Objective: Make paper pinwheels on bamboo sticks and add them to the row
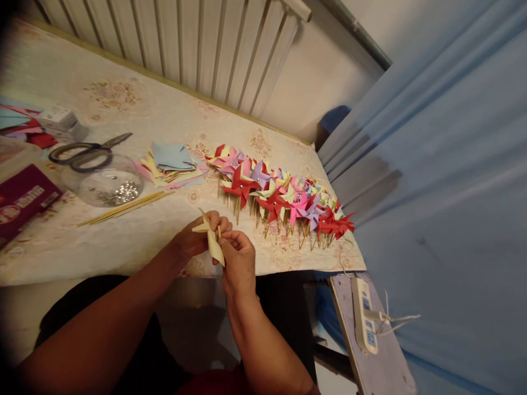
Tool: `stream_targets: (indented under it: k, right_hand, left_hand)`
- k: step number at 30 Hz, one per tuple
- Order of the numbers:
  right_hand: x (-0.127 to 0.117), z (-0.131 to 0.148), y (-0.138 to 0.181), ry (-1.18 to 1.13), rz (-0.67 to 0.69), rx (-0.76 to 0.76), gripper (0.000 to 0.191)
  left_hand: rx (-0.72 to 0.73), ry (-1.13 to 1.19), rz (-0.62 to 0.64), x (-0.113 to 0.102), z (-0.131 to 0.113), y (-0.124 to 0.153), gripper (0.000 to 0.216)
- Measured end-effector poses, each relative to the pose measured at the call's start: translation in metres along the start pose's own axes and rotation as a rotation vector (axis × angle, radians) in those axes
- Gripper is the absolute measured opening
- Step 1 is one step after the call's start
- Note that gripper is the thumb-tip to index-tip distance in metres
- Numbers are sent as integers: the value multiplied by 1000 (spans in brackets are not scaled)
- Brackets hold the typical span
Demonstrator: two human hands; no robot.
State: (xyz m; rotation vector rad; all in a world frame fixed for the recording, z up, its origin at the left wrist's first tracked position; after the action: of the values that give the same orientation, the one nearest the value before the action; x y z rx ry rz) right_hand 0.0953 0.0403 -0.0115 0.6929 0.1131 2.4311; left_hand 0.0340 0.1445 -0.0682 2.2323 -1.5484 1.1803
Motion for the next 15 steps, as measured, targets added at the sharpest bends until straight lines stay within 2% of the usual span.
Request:
stream_targets:
  k: [7,15]
  right_hand:
    - [-1,0,0,-9,9,-3,23]
    - [-1,0,-1,-15,15,-3,23]
  left_hand:
    - [-10,1,-33,0,0,-1,32]
    - [-5,-15,4,0,1,0,29]
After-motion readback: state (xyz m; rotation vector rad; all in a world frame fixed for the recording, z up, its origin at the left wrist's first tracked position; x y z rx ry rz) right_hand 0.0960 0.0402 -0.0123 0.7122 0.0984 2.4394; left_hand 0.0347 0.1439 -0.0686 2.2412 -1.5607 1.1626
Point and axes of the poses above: each hand's wrist, its own y-axis away from the middle knuckle, its own x-axis out of the palm, z = x × y, the point moved 1 cm from there along -y, towards the middle knuckle, and after that the axes turned 9 degrees about -y, right-handed, at the moved point
